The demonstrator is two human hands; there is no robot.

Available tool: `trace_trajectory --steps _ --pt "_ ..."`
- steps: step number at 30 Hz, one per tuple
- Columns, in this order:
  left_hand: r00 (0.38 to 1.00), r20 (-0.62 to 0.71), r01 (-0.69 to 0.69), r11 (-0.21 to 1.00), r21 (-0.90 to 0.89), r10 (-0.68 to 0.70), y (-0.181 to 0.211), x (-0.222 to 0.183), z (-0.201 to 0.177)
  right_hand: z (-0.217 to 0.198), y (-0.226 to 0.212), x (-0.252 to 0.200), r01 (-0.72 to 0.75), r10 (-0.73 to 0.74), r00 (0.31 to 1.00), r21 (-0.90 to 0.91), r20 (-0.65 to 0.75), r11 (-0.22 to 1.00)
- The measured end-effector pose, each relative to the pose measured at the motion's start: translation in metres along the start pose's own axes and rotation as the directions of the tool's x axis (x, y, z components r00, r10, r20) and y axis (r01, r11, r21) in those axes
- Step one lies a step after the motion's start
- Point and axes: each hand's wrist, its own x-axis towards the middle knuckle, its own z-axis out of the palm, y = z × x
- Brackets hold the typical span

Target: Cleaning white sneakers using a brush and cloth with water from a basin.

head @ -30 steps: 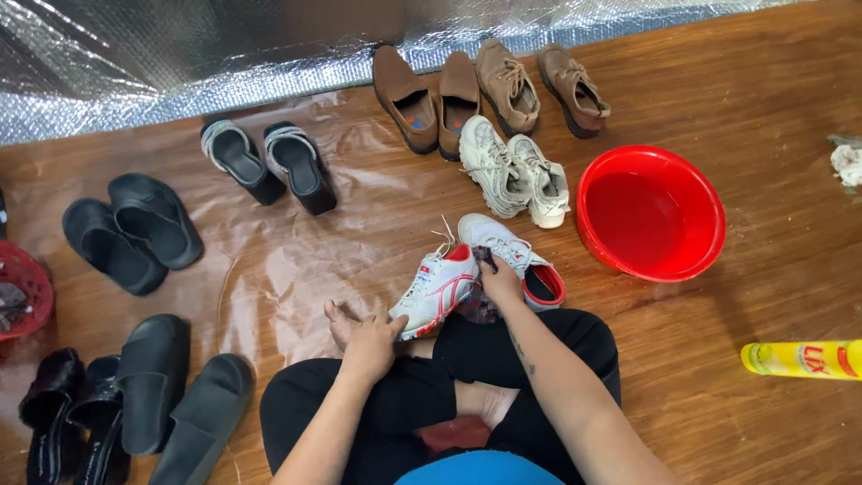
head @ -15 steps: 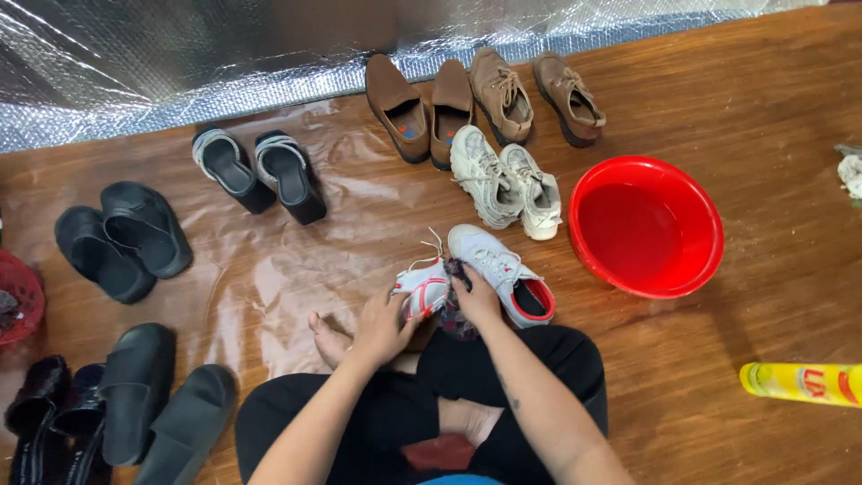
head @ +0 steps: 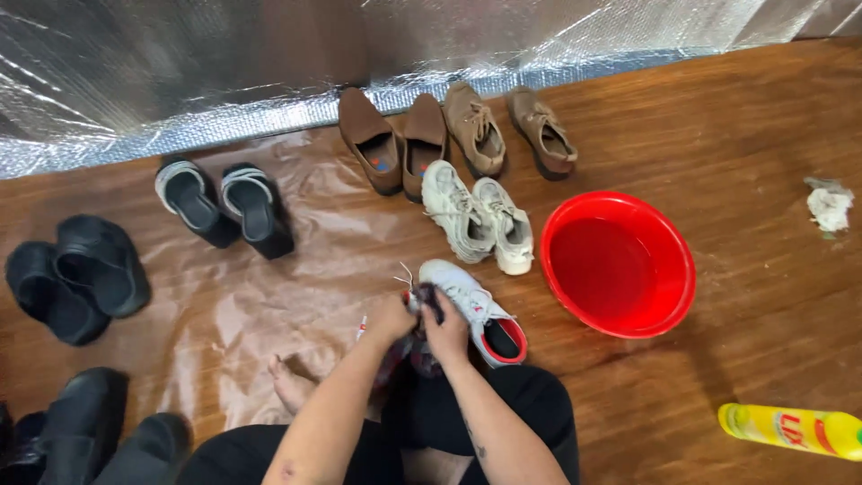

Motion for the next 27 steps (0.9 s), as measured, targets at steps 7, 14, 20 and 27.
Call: trace_trajectory --steps 7,14,20,27 --pt "0.995 0.086 0.052 0.996 -0.07 -0.046 0.015 -0.021 -0.048 -0.002 0.004 0.015 0.21 -0.114 0.881 0.163 -0.459 0.964" --pt "0.986 -0.164 -0.101 0.732 -0.674 -0.015 0.01 -0.085 -0.15 0.001 0.028 0.024 0.121 -0.032 0.895 0.174 -0.445 0.977" --pt "0.986 -0.164 -0.146 0.399 -0.905 -0.011 -0.001 -0.157 -0.179 -0.009 0.019 0.009 0.054 0.008 0.946 0.18 -0.323 0.982" --pt "0.99 -0.037 -0.03 0.053 -0.998 -0.138 -0.079 -0.195 -0.109 -0.029 -0.005 -0.043 -0.002 0.01 0.99 0.056 -0.14 0.998"
